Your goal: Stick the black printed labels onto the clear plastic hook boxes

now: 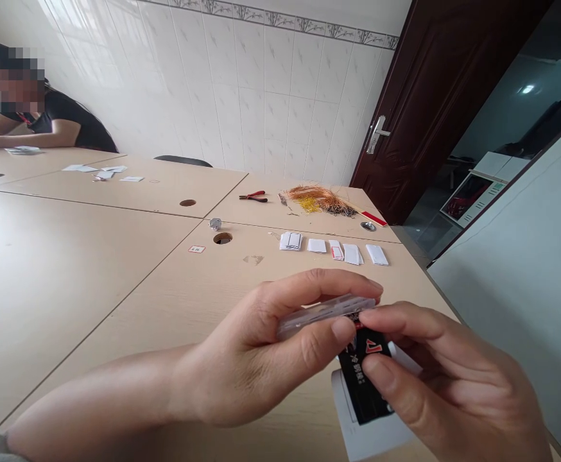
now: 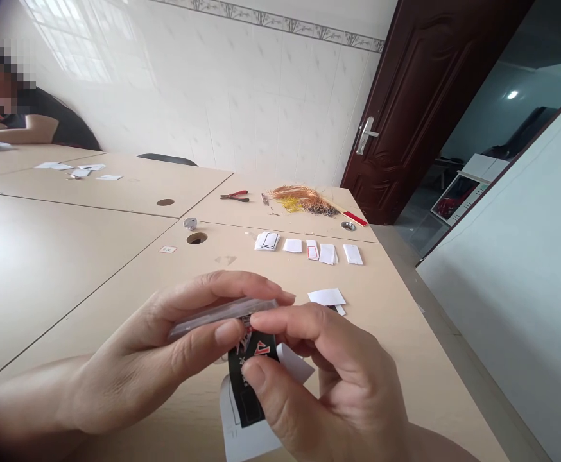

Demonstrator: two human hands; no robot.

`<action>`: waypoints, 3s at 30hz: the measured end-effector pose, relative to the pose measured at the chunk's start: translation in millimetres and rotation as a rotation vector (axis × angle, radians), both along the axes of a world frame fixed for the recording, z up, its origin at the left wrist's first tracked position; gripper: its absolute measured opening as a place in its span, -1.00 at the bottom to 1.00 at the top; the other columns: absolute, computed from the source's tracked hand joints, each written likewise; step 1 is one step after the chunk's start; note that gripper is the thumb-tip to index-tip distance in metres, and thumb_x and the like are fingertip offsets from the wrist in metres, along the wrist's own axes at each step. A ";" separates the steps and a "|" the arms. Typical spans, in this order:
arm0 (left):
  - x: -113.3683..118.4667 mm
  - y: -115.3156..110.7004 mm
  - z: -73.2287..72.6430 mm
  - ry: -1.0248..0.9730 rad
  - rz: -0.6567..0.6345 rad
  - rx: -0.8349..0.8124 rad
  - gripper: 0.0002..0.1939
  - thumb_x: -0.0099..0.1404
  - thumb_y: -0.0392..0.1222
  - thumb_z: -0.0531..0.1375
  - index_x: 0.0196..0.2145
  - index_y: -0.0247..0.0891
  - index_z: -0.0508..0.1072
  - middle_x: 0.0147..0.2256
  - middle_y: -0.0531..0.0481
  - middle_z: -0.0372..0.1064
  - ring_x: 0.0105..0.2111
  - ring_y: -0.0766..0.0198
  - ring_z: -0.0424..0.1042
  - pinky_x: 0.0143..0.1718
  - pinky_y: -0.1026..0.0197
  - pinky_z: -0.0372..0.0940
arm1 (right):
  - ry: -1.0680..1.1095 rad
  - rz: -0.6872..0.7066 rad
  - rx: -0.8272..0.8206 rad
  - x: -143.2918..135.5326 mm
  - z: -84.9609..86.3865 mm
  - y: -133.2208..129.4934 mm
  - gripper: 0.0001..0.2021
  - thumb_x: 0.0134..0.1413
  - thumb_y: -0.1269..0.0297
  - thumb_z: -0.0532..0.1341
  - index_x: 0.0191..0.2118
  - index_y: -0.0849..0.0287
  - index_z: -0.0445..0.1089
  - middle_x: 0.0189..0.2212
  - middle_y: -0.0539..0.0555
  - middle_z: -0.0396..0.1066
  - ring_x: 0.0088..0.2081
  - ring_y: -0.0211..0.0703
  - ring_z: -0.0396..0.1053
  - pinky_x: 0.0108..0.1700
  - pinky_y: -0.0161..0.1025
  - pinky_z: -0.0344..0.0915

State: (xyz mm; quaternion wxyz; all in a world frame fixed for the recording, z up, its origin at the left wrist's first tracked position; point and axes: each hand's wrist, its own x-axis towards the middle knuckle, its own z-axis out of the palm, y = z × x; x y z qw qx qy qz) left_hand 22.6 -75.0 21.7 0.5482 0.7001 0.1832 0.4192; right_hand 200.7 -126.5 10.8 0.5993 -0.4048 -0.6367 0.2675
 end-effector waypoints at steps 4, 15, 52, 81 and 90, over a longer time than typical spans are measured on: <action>-1.1 -0.2 -1.1 0.020 0.011 0.005 -0.80 0.45 -0.17 0.21 -0.01 -0.19 0.52 -0.10 -0.05 0.56 -0.12 0.17 0.58 -0.08 0.21 0.50 | 0.018 -0.009 -0.025 -2.5 2.5 -1.9 -0.69 0.00 0.46 0.39 -0.19 -0.16 0.61 -0.38 -0.15 0.62 -0.43 -0.31 0.54 -0.32 -0.44 0.53; -1.5 1.1 -2.2 -0.015 0.005 0.008 -0.81 0.44 -0.20 0.23 -0.01 -0.10 0.55 -0.10 0.05 0.57 -0.12 0.30 0.56 -0.12 0.38 0.46 | 0.111 0.002 -0.129 -2.9 -3.3 -2.9 -0.71 -0.04 0.41 0.43 -0.21 -0.13 0.56 -0.42 -0.12 0.56 -0.41 -0.26 0.56 -0.29 -0.39 0.57; -1.5 0.9 -2.1 0.016 0.005 0.028 -0.80 0.46 -0.18 0.20 0.01 -0.17 0.49 -0.06 0.03 0.55 -0.09 0.31 0.56 -0.05 0.38 0.47 | -0.064 0.017 0.003 2.2 -2.3 -1.1 -0.70 0.10 0.39 0.36 -0.13 -0.22 0.56 -0.41 -0.21 0.55 -0.46 -0.42 0.44 -0.31 -0.56 0.42; -1.1 -1.6 -0.6 0.061 0.025 0.084 -0.75 0.43 -0.19 0.21 0.03 -0.24 0.48 -0.08 -0.09 0.57 -0.16 0.22 0.57 -0.25 0.36 0.48 | 0.058 0.101 -0.087 2.6 -2.4 0.0 -0.61 0.04 0.49 0.37 -0.13 -0.25 0.59 -0.29 -0.23 0.64 -0.30 -0.39 0.60 -0.23 -0.62 0.48; -2.8 -0.9 -1.7 0.041 0.013 0.060 -0.77 0.45 -0.17 0.20 0.03 -0.20 0.48 -0.04 -0.10 0.55 -0.11 0.19 0.57 -0.14 0.29 0.49 | 0.046 0.096 -0.070 4.3 0.0 1.1 -0.64 0.04 0.47 0.35 -0.15 -0.22 0.61 -0.41 -0.13 0.61 -0.41 -0.29 0.56 -0.34 -0.48 0.53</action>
